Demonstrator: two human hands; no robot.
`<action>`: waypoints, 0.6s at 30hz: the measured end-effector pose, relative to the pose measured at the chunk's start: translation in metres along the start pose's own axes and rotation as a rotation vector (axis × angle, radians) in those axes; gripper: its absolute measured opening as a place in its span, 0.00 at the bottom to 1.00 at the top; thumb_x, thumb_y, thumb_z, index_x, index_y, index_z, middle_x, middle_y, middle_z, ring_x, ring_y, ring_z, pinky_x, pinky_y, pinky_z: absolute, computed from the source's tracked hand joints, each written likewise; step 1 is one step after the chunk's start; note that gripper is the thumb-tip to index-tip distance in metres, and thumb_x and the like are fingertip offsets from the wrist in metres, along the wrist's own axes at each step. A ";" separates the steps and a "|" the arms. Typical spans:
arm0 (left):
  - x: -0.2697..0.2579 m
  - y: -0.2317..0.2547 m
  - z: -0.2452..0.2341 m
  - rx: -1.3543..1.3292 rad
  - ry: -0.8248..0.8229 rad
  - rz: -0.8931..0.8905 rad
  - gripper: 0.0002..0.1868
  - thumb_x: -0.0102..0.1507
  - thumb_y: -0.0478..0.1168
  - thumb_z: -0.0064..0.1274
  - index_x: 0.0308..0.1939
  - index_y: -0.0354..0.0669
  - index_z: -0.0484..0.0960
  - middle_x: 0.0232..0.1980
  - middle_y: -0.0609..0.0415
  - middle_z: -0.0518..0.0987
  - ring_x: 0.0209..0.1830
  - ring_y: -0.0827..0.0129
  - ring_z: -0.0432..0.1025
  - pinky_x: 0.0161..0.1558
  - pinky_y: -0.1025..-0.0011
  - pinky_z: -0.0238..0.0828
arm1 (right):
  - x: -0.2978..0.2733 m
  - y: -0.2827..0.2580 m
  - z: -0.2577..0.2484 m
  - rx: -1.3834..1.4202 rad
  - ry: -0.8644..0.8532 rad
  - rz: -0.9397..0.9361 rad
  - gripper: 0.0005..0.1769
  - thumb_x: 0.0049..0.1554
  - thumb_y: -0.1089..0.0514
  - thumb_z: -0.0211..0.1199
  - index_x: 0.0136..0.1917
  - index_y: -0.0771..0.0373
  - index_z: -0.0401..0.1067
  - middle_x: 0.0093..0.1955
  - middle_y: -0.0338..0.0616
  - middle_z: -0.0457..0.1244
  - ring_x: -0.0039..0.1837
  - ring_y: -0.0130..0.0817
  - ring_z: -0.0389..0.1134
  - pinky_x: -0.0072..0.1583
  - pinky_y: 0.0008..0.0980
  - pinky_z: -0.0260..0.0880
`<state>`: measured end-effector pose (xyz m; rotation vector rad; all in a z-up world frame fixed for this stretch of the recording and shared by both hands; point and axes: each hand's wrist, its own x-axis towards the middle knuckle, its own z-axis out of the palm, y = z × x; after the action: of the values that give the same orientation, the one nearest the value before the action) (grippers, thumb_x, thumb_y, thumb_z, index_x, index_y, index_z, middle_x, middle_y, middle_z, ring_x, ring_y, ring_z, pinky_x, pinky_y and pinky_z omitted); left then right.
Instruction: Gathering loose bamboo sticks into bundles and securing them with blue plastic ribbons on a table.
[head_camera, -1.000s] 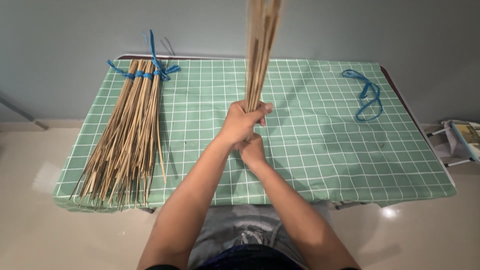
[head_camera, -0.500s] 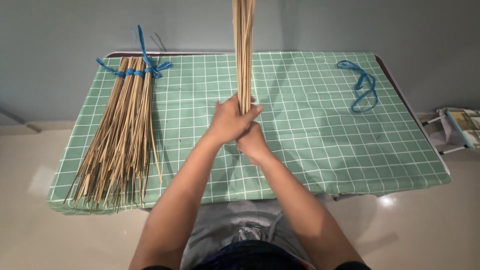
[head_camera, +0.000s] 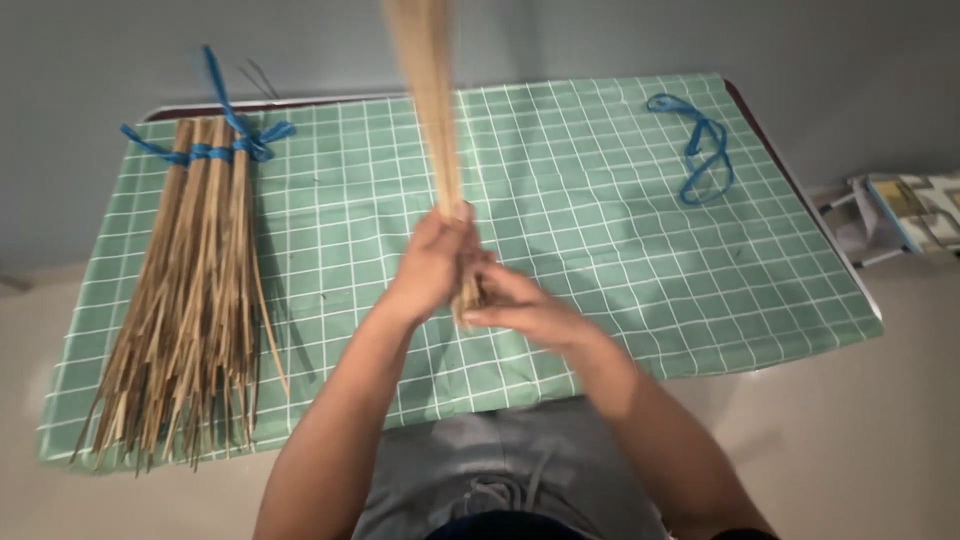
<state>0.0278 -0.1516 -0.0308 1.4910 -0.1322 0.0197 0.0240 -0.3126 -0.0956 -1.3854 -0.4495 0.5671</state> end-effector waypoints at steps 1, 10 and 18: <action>0.002 -0.006 -0.003 -0.002 -0.003 -0.005 0.24 0.74 0.50 0.37 0.31 0.37 0.75 0.27 0.49 0.71 0.31 0.59 0.72 0.46 0.58 0.72 | -0.005 -0.016 -0.014 0.002 0.004 0.004 0.33 0.51 0.62 0.74 0.70 0.60 0.70 0.63 0.56 0.66 0.64 0.49 0.70 0.65 0.46 0.68; -0.022 -0.058 -0.018 -0.383 0.188 -0.386 0.17 0.75 0.49 0.40 0.34 0.45 0.68 0.22 0.57 0.58 0.13 0.70 0.57 0.12 0.74 0.52 | -0.024 -0.016 -0.287 -0.917 1.046 0.113 0.15 0.67 0.45 0.63 0.63 0.49 0.76 0.52 0.42 0.68 0.56 0.44 0.71 0.55 0.46 0.70; -0.057 -0.094 -0.002 -0.445 0.171 -0.567 0.24 0.71 0.51 0.49 0.24 0.47 0.62 0.19 0.59 0.58 0.11 0.73 0.53 0.11 0.75 0.42 | 0.022 -0.027 -0.355 -1.551 1.042 0.427 0.34 0.60 0.33 0.58 0.61 0.65 0.78 0.69 0.61 0.62 0.73 0.63 0.54 0.67 0.81 0.39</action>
<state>-0.0196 -0.1535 -0.1302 1.0336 0.4041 -0.3198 0.2600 -0.5792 -0.1185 -3.0050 0.4412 -0.4154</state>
